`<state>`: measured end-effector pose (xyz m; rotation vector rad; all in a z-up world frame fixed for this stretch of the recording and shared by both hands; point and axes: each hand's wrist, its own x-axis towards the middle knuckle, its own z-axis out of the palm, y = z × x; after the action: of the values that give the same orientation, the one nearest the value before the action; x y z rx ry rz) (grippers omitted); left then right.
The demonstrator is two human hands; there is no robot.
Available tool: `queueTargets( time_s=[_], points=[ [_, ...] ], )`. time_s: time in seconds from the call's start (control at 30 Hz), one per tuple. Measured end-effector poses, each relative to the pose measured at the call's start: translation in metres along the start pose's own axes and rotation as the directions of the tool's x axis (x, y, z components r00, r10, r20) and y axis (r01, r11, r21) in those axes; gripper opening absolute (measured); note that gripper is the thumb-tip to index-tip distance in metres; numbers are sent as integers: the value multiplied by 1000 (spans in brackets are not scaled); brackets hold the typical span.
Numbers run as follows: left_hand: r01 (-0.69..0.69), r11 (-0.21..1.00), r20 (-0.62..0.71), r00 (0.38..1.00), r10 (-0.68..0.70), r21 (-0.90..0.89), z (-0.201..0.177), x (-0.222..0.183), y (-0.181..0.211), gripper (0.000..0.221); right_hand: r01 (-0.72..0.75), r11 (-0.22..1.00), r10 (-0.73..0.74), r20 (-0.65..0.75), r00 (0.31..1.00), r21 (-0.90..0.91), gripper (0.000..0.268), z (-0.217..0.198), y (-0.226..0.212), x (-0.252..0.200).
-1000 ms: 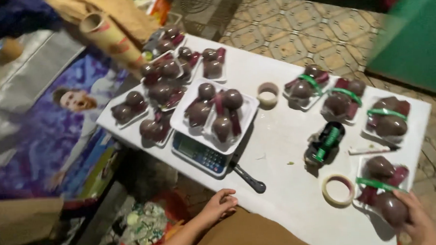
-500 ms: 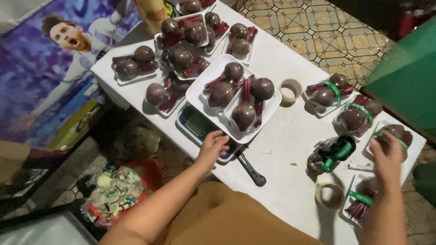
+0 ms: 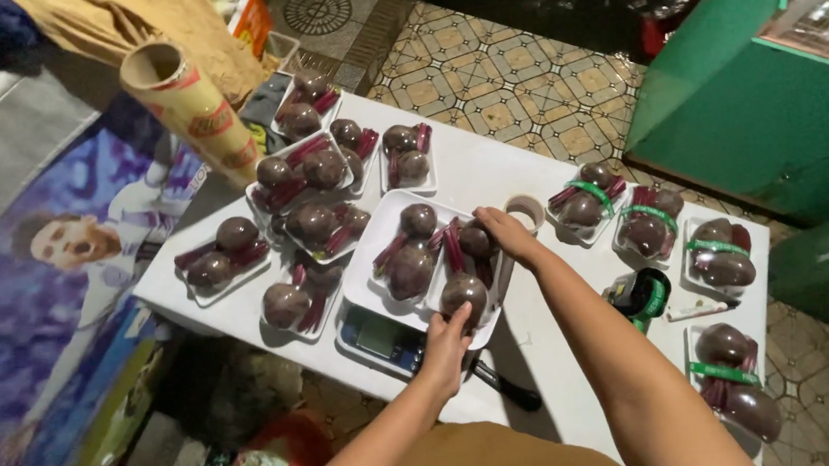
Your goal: The person packages beets by placing them into foam trays, weighing them on a digital scale, and sealing the trays with green tape using a dispenser. They handle several trays, moving them from the table to the scale and then aside after taping.
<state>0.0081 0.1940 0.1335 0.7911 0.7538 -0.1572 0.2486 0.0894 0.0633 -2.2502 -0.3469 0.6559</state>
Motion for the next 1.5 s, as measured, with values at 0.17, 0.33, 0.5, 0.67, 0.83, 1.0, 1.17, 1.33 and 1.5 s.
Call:
queueTargets(
  time_s=[0.17,0.33,0.5,0.67,0.83,1.0,1.17,1.33,1.5],
  points=[
    [-86,984,-19,996,90,154,32,-49,36,105,98,994,-92,-152,984,36,53,3,2,-25],
    [-258,898,112,966,233,356,-12,-11,-43,84,123,965,-30,-367,930,234,43,-29,-3,-144],
    [-141,788,274,961,-37,599,-34,47,-128,111,-176,863,355,-321,878,474,69,-48,69,-270],
    [-90,532,279,916,-288,842,5,55,-169,102,-316,594,657,-220,721,740,76,-22,120,-343],
    [-72,422,259,877,-405,904,29,58,-195,95,-250,452,739,-203,642,856,71,6,175,-375],
    [-63,202,139,911,-388,977,46,44,-191,99,-529,675,703,-230,673,514,65,15,271,-366],
    [-283,-104,259,946,-198,954,46,16,-154,65,-546,838,501,-366,785,-24,41,-17,269,-369],
    [-451,-552,432,885,-175,701,4,18,-167,52,-456,809,311,-388,868,-371,28,-12,294,-358],
    [-662,-598,739,654,-164,453,-31,20,-189,42,-322,726,-281,-690,667,-607,20,3,308,-390]
  ],
)
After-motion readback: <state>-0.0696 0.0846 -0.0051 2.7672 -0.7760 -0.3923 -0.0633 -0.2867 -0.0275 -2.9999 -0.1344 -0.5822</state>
